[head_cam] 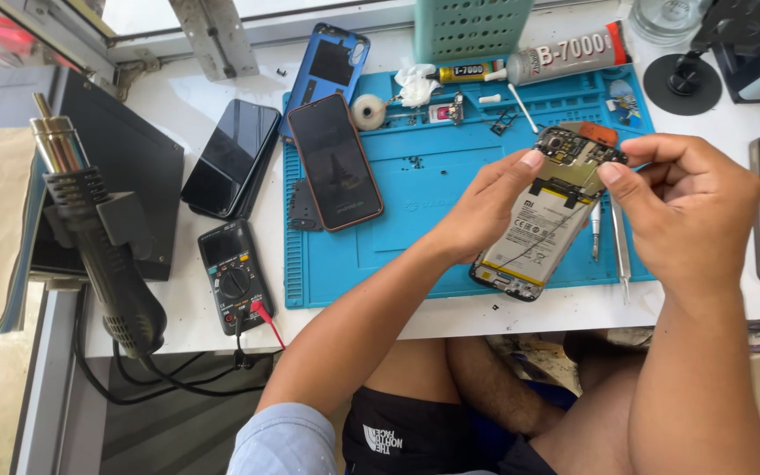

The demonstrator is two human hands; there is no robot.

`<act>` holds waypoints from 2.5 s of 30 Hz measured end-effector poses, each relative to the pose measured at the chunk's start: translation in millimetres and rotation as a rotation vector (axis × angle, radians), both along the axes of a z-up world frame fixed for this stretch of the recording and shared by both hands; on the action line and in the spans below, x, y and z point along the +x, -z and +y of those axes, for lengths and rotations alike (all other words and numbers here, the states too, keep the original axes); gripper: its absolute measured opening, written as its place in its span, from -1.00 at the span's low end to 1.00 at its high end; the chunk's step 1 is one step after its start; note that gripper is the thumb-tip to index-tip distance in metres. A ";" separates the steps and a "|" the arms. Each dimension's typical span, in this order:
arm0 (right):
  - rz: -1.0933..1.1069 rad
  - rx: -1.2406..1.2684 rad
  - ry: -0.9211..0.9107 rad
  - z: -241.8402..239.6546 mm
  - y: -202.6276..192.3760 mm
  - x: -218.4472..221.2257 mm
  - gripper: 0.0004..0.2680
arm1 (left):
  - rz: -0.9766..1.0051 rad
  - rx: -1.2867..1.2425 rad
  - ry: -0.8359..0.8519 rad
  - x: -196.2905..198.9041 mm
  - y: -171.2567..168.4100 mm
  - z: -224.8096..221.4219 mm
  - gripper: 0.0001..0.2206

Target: Disassembling a smartphone to inspect and repair internal components on a technician's workbench.

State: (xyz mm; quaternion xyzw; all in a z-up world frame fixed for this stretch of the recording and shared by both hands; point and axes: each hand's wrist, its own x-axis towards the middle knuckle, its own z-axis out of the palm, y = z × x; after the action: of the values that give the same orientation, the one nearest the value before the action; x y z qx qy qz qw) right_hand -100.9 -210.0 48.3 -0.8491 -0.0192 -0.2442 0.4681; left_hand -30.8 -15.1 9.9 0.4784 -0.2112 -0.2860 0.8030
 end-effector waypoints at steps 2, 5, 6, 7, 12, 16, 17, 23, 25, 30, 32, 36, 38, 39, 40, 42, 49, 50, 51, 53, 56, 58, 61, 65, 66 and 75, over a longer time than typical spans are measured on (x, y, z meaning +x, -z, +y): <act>0.005 0.008 -0.002 -0.1 3.7 0.8 -0.85 | 0.006 -0.009 -0.019 -1.1 0.6 -0.3 -0.57; 0.016 0.035 -0.010 -0.1 8.1 2.5 -0.85 | 0.011 -0.011 -0.048 -0.9 1.5 0.4 -0.58; 0.021 0.057 -0.011 -0.6 8.8 3.1 -0.85 | 0.009 -0.002 -0.053 0.1 1.1 0.1 -0.58; 0.021 0.054 -0.016 0.5 9.6 4.5 -0.85 | 0.009 -0.005 -0.058 0.3 2.8 0.2 -0.58; 0.038 0.089 0.002 3.4 11.3 7.5 -0.85 | -0.020 0.026 -0.099 2.2 9.5 -3.3 -0.61; 0.054 0.108 0.024 8.2 8.7 6.4 -0.85 | -0.057 0.055 -0.116 -0.3 5.2 -2.2 -0.62; 0.046 0.102 0.019 8.7 8.6 6.4 -0.85 | -0.043 0.057 -0.116 -0.4 6.1 -2.4 -0.62; 0.013 0.082 0.020 11.0 4.2 4.7 -0.87 | -0.118 0.078 -0.139 -4.3 4.0 -5.1 -0.63; 0.012 0.076 0.028 12.0 2.5 4.5 -0.88 | -0.154 0.101 -0.164 -6.4 3.7 -6.5 -0.66; 0.023 0.064 0.057 12.9 0.3 5.0 -0.88 | -0.263 0.109 -0.213 -8.7 5.6 -7.7 -0.73; 0.029 0.054 0.070 13.6 -2.5 4.0 -0.88 | -0.270 0.103 -0.207 -8.1 8.1 -9.8 -0.70; 0.028 0.051 0.077 12.8 -2.8 3.6 -0.88 | -0.287 0.118 -0.207 -7.3 9.6 -11.2 -0.64; 0.039 0.067 0.086 13.3 -3.2 4.0 -0.87 | -0.297 0.127 -0.205 -7.3 10.7 -10.9 -0.65; 0.050 0.083 0.092 13.2 -3.4 4.1 -0.86 | -0.305 0.136 -0.206 -7.3 11.4 -11.1 -0.66; 0.050 0.083 0.097 13.6 -4.7 3.7 -0.86 | -0.305 0.135 -0.201 -7.5 11.6 -11.5 -0.66; 0.075 0.110 0.114 14.5 -6.9 3.2 -0.85 | -0.267 0.121 -0.190 -7.8 12.4 -12.2 -0.72; 0.092 0.121 0.091 13.0 -10.5 1.9 -0.86 | -0.249 0.126 -0.179 -9.0 12.4 -13.7 -0.75; 0.096 0.134 0.087 12.7 -10.2 1.9 -0.87 | -0.238 0.141 -0.181 -9.4 11.5 -13.7 -0.75; 0.101 0.146 0.083 12.8 -9.7 1.9 -0.87 | -0.226 0.157 -0.183 -9.8 10.8 -13.2 -0.76; 0.096 0.147 0.083 11.5 -9.2 1.4 -0.89 | -0.236 0.149 -0.179 -10.6 7.4 -13.5 -0.76; 0.090 0.117 0.073 10.8 -6.2 -0.4 -0.90 | -0.235 0.148 -0.192 -12.2 9.8 -13.8 -0.75; 0.079 0.083 0.065 9.5 -4.7 -0.5 -0.90 | -0.233 0.148 -0.206 -11.4 11.9 -14.7 -0.74; 0.090 0.083 0.054 6.3 -1.5 -0.7 -0.89 | -0.229 0.169 -0.213 -11.9 11.6 -14.6 -0.78; 0.138 0.190 0.012 1.9 0.5 1.7 -0.86 | -0.181 0.142 -0.216 -11.6 10.6 -13.7 -0.78; 0.192 0.264 0.000 1.6 -0.7 2.0 -0.87 | -0.182 0.140 -0.223 -11.0 10.7 -13.6 -0.78; 0.361 0.596 -0.083 -16.1 19.4 10.6 -0.89 | -0.153 0.108 -0.235 -9.5 13.5 -13.1 -0.79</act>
State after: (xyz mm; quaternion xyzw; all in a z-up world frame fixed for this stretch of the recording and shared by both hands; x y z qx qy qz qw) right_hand -90.4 -226.1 28.9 -0.7031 0.1014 -0.0655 0.7007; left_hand -40.3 -28.2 -3.6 0.5627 -0.1987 -0.1634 0.7856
